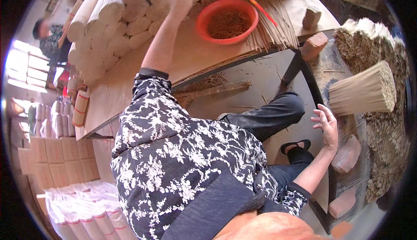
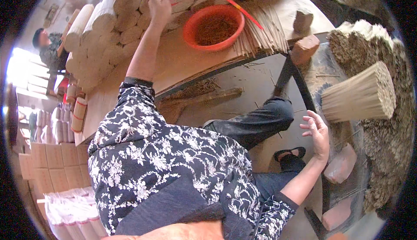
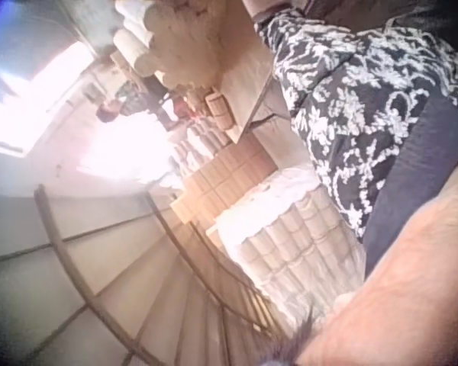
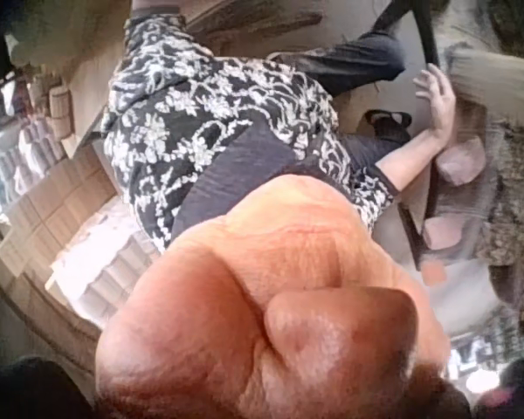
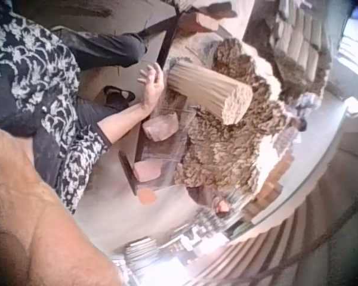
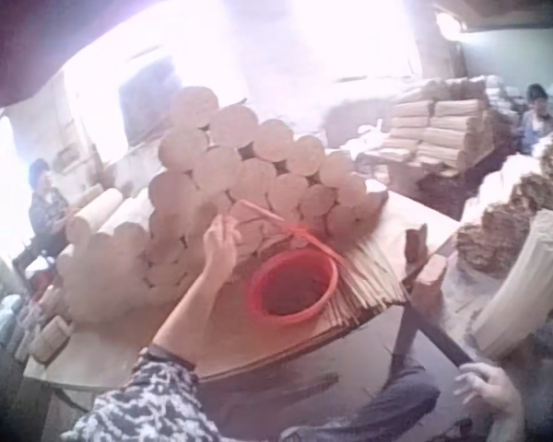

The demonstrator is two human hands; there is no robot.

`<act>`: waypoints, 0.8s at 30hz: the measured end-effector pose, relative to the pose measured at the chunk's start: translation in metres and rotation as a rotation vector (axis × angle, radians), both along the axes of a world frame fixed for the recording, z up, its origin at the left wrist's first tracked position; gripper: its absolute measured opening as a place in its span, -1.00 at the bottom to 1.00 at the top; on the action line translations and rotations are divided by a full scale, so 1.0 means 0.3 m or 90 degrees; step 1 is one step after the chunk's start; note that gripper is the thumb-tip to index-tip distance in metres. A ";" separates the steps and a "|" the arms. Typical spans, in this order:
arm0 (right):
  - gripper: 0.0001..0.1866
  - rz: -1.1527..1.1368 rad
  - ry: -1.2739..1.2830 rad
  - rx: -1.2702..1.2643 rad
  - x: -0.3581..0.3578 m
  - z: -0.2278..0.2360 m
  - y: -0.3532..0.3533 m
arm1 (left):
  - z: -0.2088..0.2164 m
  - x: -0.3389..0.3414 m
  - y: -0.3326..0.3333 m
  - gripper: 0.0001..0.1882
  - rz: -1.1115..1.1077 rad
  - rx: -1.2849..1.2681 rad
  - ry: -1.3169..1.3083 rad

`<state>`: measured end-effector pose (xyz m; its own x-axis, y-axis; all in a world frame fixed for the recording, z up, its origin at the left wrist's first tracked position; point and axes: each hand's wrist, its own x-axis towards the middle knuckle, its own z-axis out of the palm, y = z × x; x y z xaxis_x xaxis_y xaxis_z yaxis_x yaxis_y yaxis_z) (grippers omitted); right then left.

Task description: Gathering and bundling large groups of thin wooden sticks using rubber bands and ribbons.

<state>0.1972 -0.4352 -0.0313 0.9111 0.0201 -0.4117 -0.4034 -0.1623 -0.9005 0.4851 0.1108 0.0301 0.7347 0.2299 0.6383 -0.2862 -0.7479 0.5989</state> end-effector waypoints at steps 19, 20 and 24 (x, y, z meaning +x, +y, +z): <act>-0.61 -0.233 0.001 0.126 -0.097 -0.141 0.105 | -0.312 -0.003 0.023 -0.67 -0.158 0.167 0.368; -0.62 -0.263 -0.006 0.103 -0.099 -0.144 0.113 | -0.317 -0.002 -0.011 -0.69 -0.231 0.130 0.355; -0.65 -0.279 -0.016 0.099 -0.112 -0.152 0.126 | -0.323 0.006 -0.101 -0.73 -0.361 0.109 0.395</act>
